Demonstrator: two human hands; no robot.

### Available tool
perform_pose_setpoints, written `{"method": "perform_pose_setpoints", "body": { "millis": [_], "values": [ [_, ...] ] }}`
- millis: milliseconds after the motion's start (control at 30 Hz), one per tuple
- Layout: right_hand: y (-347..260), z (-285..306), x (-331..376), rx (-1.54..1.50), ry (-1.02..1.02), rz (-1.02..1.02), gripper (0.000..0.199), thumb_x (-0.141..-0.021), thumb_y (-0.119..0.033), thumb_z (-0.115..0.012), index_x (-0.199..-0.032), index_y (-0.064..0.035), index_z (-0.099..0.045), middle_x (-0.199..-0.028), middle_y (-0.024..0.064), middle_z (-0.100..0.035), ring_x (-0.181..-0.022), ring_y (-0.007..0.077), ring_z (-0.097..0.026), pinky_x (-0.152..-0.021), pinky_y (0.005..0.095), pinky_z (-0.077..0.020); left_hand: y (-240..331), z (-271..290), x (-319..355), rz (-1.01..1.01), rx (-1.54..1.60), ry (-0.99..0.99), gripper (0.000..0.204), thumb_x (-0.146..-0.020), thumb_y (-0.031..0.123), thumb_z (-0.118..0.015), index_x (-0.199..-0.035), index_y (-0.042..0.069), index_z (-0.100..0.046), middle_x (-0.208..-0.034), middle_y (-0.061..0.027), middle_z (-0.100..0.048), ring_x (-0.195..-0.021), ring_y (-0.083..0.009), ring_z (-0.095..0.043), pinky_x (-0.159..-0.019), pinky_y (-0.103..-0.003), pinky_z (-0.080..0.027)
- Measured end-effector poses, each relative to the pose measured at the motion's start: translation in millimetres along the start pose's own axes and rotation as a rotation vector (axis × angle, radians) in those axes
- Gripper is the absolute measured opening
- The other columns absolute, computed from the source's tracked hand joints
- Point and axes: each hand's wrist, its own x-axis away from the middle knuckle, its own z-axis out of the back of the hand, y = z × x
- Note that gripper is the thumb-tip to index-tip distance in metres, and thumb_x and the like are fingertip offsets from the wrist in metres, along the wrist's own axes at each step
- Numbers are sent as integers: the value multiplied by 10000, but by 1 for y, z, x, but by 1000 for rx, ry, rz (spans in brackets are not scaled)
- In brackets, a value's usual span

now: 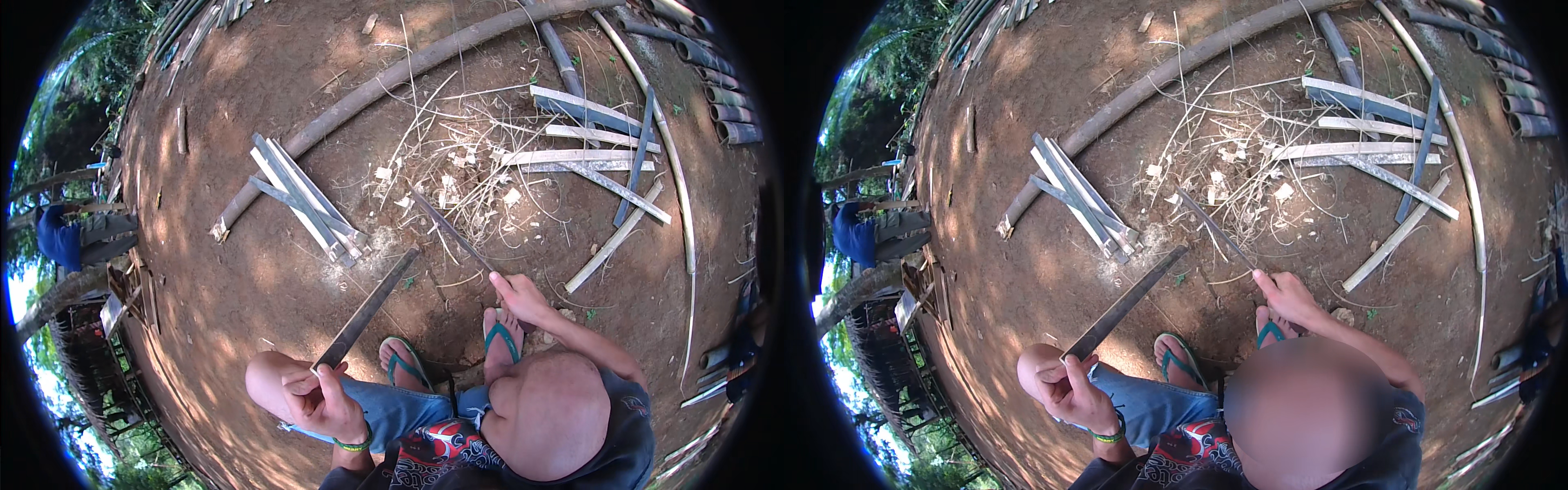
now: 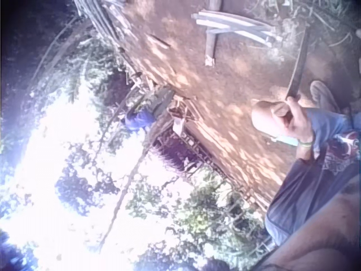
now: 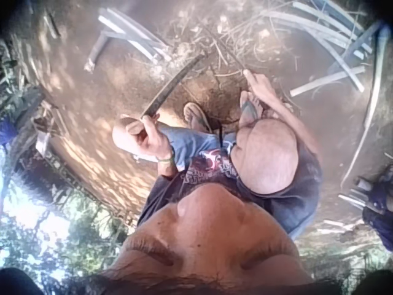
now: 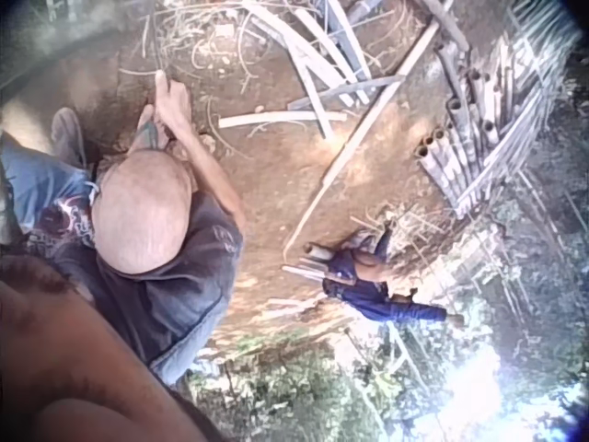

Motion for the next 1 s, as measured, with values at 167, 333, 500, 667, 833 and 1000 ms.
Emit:
{"method": "perform_pose_setpoints", "body": {
  "millis": [167, 333, 500, 667, 833, 1000],
  "values": [
    [-20, 17, 8, -113, 67, 26, 597, -941, -534, -630, -718, 20, -626, -556, 68, -560, -545, 156, -583, -516, 370, -450, 31, 38, -41, -201, 99, 195, 174, -989, 36, -530, -865, -5, -415, -836, -90, -483, -678, -149, -618, -574, -226, -599],
    [-69, 4, 0, -462, -74, 226, 335, -943, -301, -714, -772, -23, -636, -544, -34, -510, -463, 57, -470, -434, 272, -359, 19, 20, -41, -86, 92, 128, 169, -1049, 72, -462, -894, 25, -414, -950, -73, -499, -811, -130, -657, -668, -252, -630],
    [-111, -26, -22, -674, -100, 349, 280, -964, -261, -693, -1008, 15, -674, -576, -11, -549, -454, 56, -499, -413, 230, -378, -13, -26, 10, 75, 331, 84, 96, -1039, 45, -473, -997, 8, -395, -1059, -98, -478, -961, -168, -641, -825, -343, -648],
    [-138, -35, -36, -930, -71, 355, 262, -969, -274, -689, -969, -24, -610, -625, 12, -572, -443, 80, -510, -406, 248, -414, -15, -37, 44, -16, 378, -81, 143, -1015, 53, -519, -991, 17, -382, -1072, -123, -483, -967, -201, -629, -842, -401, -640],
    [-153, -18, -38, -1165, -138, 317, 268, -899, -218, -777, -928, -39, -580, -696, -10, -544, -455, 81, -524, -413, 250, -434, -36, -12, 57, -64, 445, -451, 217, -1001, 146, -595, -1020, 3, -433, -1102, -201, -558, -944, -243, -643, -852, -386, -583],
    [-162, -5, -30, -1009, -93, 483, 248, -887, -183, -785, -917, -32, -590, -710, 19, -596, -473, 75, -532, -417, 244, -437, -35, -18, 1, 666, 706, -751, 445, -1036, 335, -553, -1238, -53, -475, -1228, -227, -598, -1126, -261, -623, -971, -371, -515]
  ]
}}
